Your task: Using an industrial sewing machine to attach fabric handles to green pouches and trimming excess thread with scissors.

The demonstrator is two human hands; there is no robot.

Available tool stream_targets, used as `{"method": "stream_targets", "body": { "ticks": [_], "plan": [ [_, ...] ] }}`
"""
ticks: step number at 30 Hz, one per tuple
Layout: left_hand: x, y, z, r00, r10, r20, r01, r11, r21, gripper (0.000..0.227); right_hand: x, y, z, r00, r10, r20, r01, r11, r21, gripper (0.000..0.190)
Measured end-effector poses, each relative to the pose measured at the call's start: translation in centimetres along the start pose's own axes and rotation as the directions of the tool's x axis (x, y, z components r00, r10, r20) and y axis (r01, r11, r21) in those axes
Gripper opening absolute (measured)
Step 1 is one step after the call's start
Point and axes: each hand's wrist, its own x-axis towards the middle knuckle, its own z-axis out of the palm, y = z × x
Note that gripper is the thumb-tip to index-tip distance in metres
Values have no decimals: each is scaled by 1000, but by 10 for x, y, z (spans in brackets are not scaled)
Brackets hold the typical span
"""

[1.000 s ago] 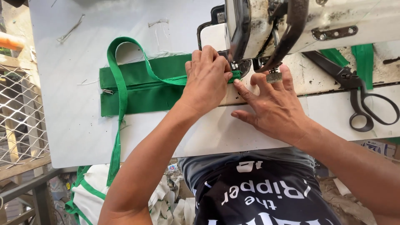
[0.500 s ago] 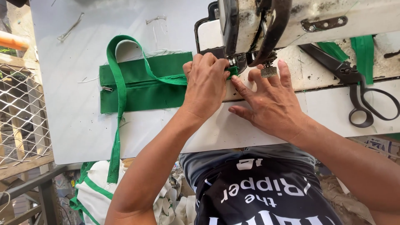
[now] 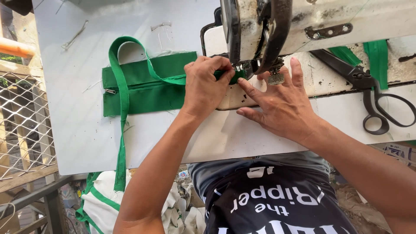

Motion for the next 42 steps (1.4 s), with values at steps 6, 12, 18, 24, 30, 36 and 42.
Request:
{"method": "stream_targets", "body": {
  "ticks": [6, 12, 18, 24, 30, 36, 42],
  "plan": [
    [12, 9, 1, 996, -59, -60, 64, 995, 81, 12, 8, 2, -7, 997, 32, 75, -29, 999, -33, 82],
    [12, 11, 3, 986, -161, -49, 164, 983, 82, 14, 11, -1, -14, 964, 105, 242, -96, 994, -49, 85],
    [10, 14, 2, 980, -193, -43, 196, 976, 90, 11, 3, 2, 1, 997, 42, 64, -37, 996, -77, 80],
    [10, 15, 3, 975, -217, -44, 220, 972, 81, 9, 0, 1, 3, 998, 45, -43, -46, 998, -44, 76],
    [9, 16, 2, 978, -199, -56, 202, 977, 64, 11, 4, -2, -5, 999, 27, 33, -23, 992, -122, 76],
    [4, 15, 1, 987, -151, -60, 156, 983, 95, 9, -1, -1, 1, 1000, 9, -25, -11, 995, -101, 71],
    [2, 7, -20, 964, 262, -38, -254, 957, 138, 11, 5, -2, -6, 995, 62, 77, -54, 993, -107, 75]
  ]
}}
